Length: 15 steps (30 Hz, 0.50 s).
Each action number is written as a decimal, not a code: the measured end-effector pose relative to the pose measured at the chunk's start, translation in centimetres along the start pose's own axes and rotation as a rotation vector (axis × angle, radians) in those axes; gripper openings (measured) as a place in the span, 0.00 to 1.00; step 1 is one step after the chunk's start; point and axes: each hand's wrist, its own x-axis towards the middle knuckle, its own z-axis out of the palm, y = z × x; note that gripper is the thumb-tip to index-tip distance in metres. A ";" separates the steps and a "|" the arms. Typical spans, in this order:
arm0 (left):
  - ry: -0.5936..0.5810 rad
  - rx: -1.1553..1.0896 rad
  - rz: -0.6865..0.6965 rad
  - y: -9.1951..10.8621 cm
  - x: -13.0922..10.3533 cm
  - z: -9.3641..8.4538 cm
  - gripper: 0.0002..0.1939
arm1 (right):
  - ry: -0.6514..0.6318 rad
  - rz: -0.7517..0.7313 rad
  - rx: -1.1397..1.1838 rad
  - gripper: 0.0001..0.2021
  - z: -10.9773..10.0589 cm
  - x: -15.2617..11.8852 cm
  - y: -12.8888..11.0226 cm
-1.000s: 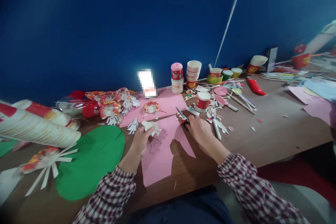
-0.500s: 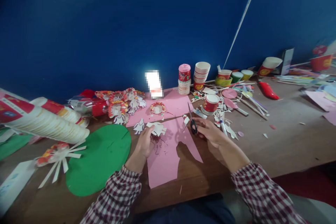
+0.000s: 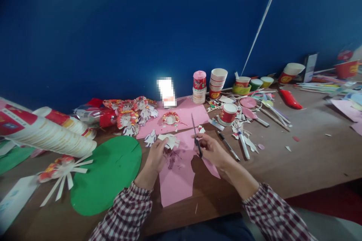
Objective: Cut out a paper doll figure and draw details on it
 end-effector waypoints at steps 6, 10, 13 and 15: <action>0.014 -0.087 -0.067 -0.1 -0.2 0.2 0.19 | -0.146 0.130 0.083 0.21 2.9 -1.8 0.5; 0.040 -0.103 -0.049 -0.4 -0.1 0.2 0.20 | -0.183 0.153 0.110 0.22 3.5 -2.2 1.1; 0.061 -0.086 -0.047 -0.6 -0.2 0.2 0.21 | -0.199 0.223 0.113 0.23 3.8 -2.4 1.1; 0.071 -0.067 -0.047 -0.6 -0.3 0.2 0.21 | -0.195 0.253 0.103 0.24 3.9 -2.5 1.0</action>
